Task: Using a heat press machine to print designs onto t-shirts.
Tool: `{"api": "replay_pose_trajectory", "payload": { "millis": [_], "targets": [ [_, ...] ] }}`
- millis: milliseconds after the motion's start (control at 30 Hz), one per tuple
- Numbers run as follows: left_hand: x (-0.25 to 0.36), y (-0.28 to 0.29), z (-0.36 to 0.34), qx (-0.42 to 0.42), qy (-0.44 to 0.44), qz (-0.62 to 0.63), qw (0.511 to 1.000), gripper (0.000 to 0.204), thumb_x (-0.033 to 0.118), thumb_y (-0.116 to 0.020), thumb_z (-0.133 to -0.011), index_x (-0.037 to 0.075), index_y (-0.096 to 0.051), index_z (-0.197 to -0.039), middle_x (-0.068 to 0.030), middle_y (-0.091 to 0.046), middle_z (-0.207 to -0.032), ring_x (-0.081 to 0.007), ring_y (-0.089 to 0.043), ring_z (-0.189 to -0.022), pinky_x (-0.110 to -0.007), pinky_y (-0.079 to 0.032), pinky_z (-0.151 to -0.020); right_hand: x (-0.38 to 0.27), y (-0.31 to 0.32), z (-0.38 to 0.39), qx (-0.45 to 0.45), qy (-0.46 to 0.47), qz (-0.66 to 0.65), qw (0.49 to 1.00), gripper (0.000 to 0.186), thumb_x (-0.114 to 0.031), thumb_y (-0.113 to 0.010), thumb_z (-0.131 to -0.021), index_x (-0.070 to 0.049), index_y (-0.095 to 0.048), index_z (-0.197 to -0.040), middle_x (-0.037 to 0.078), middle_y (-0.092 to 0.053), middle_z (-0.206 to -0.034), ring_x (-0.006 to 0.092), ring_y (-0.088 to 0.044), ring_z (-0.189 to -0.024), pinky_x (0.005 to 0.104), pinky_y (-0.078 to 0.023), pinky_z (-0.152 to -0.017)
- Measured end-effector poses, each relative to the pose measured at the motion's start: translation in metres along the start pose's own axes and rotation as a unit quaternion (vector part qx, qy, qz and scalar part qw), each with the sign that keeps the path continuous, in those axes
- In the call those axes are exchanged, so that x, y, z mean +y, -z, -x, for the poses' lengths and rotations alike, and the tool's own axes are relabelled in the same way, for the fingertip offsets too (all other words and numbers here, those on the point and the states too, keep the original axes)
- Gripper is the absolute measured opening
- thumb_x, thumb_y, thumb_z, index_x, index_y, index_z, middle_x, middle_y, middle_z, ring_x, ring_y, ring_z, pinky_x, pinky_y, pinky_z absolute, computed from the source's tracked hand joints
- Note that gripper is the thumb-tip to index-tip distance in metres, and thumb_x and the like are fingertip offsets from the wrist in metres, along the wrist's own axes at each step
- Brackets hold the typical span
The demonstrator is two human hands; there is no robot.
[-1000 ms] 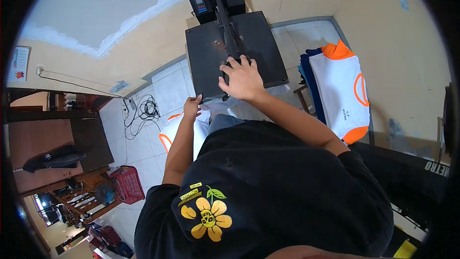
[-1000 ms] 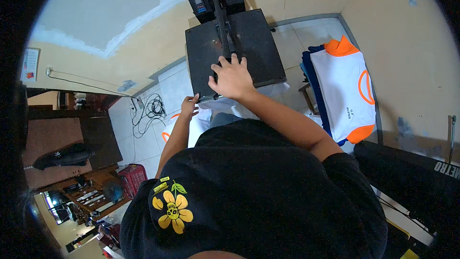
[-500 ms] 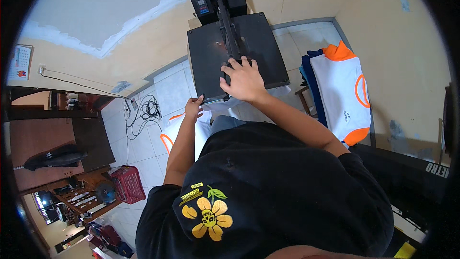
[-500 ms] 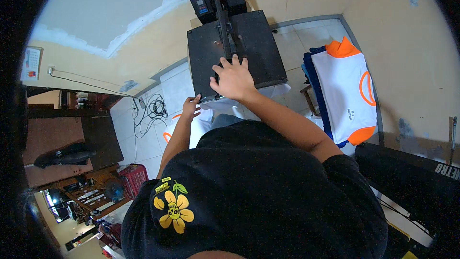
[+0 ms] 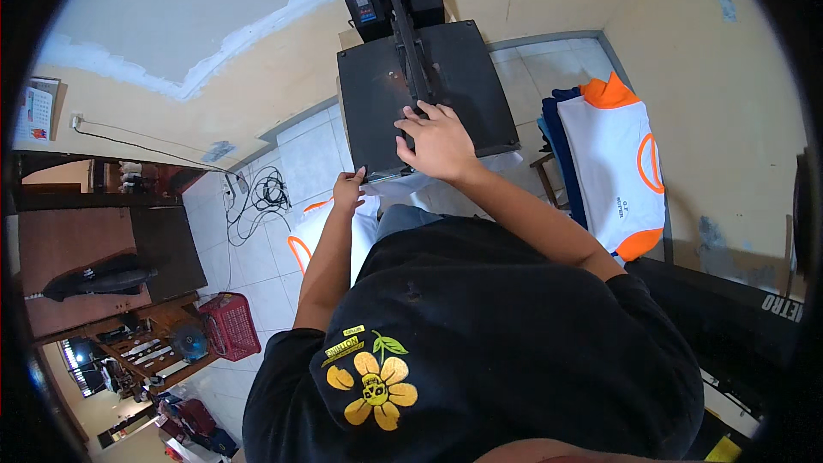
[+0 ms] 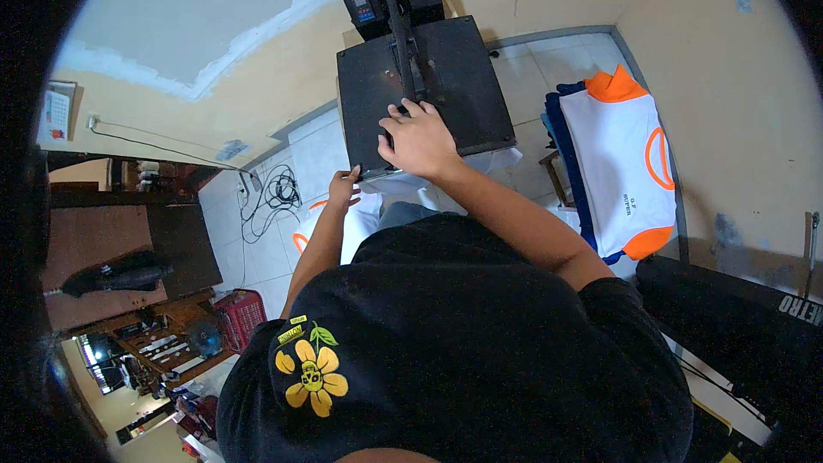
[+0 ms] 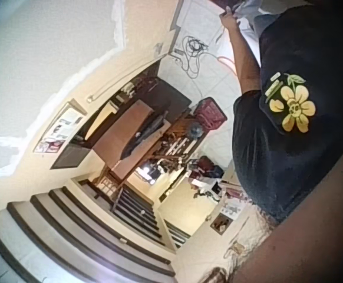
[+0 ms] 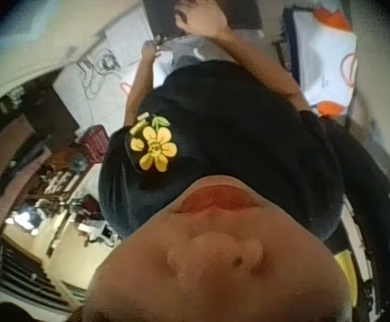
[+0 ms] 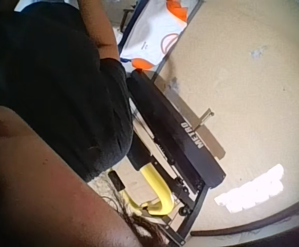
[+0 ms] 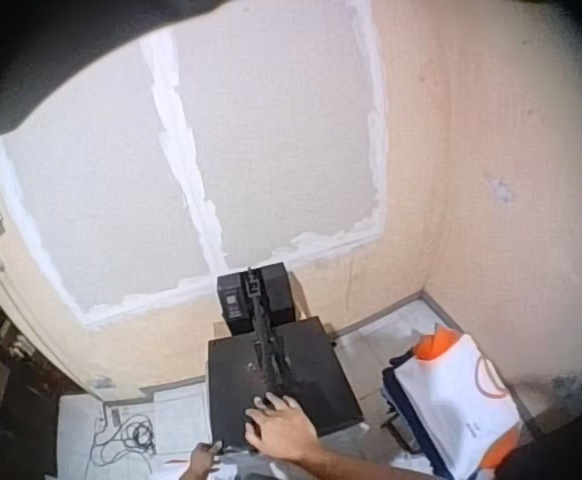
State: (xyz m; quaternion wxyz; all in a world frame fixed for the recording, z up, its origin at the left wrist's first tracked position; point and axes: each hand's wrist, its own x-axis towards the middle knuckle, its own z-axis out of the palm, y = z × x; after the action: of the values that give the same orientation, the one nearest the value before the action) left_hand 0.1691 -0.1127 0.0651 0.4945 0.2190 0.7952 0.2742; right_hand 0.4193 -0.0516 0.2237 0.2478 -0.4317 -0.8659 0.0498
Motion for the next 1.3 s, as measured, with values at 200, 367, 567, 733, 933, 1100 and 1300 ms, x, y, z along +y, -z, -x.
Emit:
{"api": "replay_pose_trajectory", "payload": {
  "millis": [200, 367, 567, 733, 933, 1100, 1300],
  "targets": [
    [0.002, 0.0, 0.003, 0.0, -0.003, -0.002, 1.0, 0.054, 0.047, -0.066, -0.08, 0.008, -0.048, -0.113, -0.0116, -0.058, -0.107, -0.0296, -0.058, -0.089, -0.045, -0.05, -0.072, 0.003, 0.0, 0.002, 0.059, 0.048, -0.038, 0.996, 0.024, -0.025, -0.057, -0.079, -0.009, -0.067, -0.094, 0.01, -0.065, -0.105, 0.0235, -0.058, -0.098, 0.0403, -0.04, -0.086],
    [0.0, 0.0, 0.002, 0.007, -0.002, -0.004, 1.0, 0.055, 0.047, -0.066, -0.08, 0.008, -0.047, -0.113, -0.012, -0.057, -0.107, -0.03, -0.059, -0.089, -0.045, -0.051, -0.072, 0.0, 0.004, 0.003, 0.066, 0.063, -0.029, 0.995, 0.02, -0.022, -0.06, -0.076, -0.008, -0.062, -0.09, 0.006, -0.066, -0.088, 0.02, -0.059, -0.078, 0.035, -0.041, -0.074],
    [0.0, 0.001, 0.002, 0.003, 0.0, -0.005, 1.0, 0.057, 0.048, -0.067, -0.08, 0.008, -0.047, -0.114, -0.0117, -0.057, -0.108, -0.03, -0.058, -0.09, -0.045, -0.051, -0.072, 0.004, 0.002, 0.008, 0.111, 0.116, -0.041, 0.986, 0.021, -0.018, -0.062, -0.074, -0.008, -0.06, -0.092, 0.003, -0.064, -0.077, 0.0199, -0.057, -0.074, 0.0332, -0.041, -0.071],
    [0.002, 0.0, 0.005, 0.0, 0.0, -0.005, 1.0, 0.058, 0.049, -0.067, -0.079, 0.008, -0.046, -0.115, -0.0115, -0.056, -0.108, -0.0299, -0.058, -0.09, -0.045, -0.05, -0.072, -0.001, 0.012, 0.003, 0.084, 0.077, -0.023, 0.993, 0.028, -0.022, -0.06, -0.075, -0.007, -0.057, -0.099, 0.009, -0.063, -0.094, 0.0233, -0.054, -0.091, 0.0381, -0.039, -0.079],
    [0.001, 0.0, 0.005, 0.005, -0.004, -0.008, 1.0, 0.058, 0.048, -0.067, -0.079, 0.008, -0.046, -0.116, -0.0117, -0.057, -0.107, -0.0287, -0.059, -0.087, -0.044, -0.051, -0.071, -0.007, 0.013, 0.0, 0.036, -0.015, 0.028, 0.999, 0.041, -0.03, -0.056, -0.077, -0.006, -0.054, -0.11, 0.014, -0.055, -0.12, 0.0303, -0.046, -0.114, 0.0534, -0.027, -0.099],
    [-0.002, -0.005, 0.005, 0.054, -0.047, -0.035, 0.997, 0.054, 0.049, -0.066, -0.079, 0.003, -0.053, -0.105, -0.0108, -0.062, -0.092, -0.0212, -0.062, -0.067, -0.036, -0.053, -0.052, -0.007, 0.013, 0.0, -0.011, -0.04, 0.041, 0.998, 0.043, -0.032, -0.055, -0.078, -0.007, -0.055, -0.112, 0.012, -0.055, -0.122, 0.0302, -0.045, -0.118, 0.0575, -0.02, -0.103],
    [-0.003, -0.005, 0.004, 0.028, -0.042, -0.036, 0.998, 0.057, 0.049, -0.064, -0.081, 0.005, -0.048, -0.113, -0.0131, -0.058, -0.103, -0.0263, -0.06, -0.078, -0.043, -0.052, -0.064, -0.001, 0.008, 0.002, 0.012, 0.014, 0.02, 1.0, 0.037, -0.029, -0.054, -0.08, -0.007, -0.057, -0.11, 0.008, -0.066, -0.099, 0.0252, -0.048, -0.114, 0.0535, -0.023, -0.103]
  ]
}}
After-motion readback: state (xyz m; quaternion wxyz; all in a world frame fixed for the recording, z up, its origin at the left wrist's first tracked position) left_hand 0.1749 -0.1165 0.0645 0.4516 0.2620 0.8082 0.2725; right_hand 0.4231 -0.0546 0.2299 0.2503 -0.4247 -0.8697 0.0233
